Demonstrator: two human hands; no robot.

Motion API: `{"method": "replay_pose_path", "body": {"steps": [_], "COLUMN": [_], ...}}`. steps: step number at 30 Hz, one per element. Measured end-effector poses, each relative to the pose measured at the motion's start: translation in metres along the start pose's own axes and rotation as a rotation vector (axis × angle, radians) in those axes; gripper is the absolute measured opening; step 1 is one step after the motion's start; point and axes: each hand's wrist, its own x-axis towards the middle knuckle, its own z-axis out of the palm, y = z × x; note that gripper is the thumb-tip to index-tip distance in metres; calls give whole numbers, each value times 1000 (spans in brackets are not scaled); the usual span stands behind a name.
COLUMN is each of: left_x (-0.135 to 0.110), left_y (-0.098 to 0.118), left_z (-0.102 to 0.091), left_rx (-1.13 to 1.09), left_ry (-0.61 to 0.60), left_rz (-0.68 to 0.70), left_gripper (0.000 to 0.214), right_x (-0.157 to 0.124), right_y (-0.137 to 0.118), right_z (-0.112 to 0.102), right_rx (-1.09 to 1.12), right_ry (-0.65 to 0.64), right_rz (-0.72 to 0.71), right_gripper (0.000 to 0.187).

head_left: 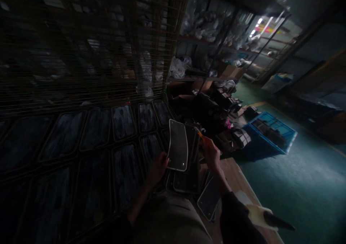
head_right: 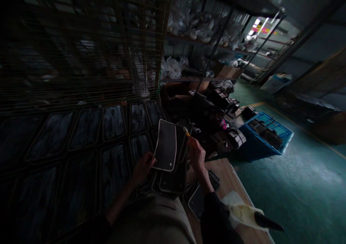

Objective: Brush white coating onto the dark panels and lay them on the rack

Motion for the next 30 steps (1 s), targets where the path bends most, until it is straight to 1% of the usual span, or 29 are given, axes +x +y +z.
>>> {"method": "replay_pose_path", "body": {"steps": [2,3,5,7,10,12,14,17,20,22,24,26,28,30], "left_x": [-1,-3,-7,-14,-26,-33,-38,-44,-47,-48,-49,-51,-53,-54], "left_y": [8,10,6,-5,-25,-31,-30,-22,-18,-19,-22,-25,-27,-29], "left_z": [-3,-3,1,9,21,25,26,25,25,26,28,29,30,30], "left_rx": [-94,-133,-190,-219,-257,-259,-254,-267,-358,-432,-489,-547,-593,-620], "left_ry": [-72,-87,-82,-71,-56,-31,-34,-112,-175,-184,-159,-121,-99,-103], "left_rz": [41,31,-55,-170,-300,-367,-431,-509,-544,-570,-603,-613,-606,-594], "left_gripper": [13,16,18,19,24,28,32,35,36,36,36,36,38,39], "right_x": [-3,-4,-6,-8,-11,-9,-4,9,21,22,16,3,-17,-40], "right_y": [4,6,6,6,6,8,10,15,17,17,14,9,-1,-13], "right_z": [-10,-14,-21,-24,-21,-17,-12,-6,-1,1,1,-3,-11,-21], "right_rx": [18,16,-2,-29,-84,-140,-192,-254,-290,-316,-339,-344,-337,-331], "right_ry": [56,70,63,12,-116,-192,-233,-255,-295,-333,-374,-421,-470,-523], "right_rz": [22,30,33,12,-64,-125,-177,-222,-248,-267,-279,-277,-253,-232], "right_gripper": [34,34,33,33,32,31,29,27,27,28,28,28,28,28]}}
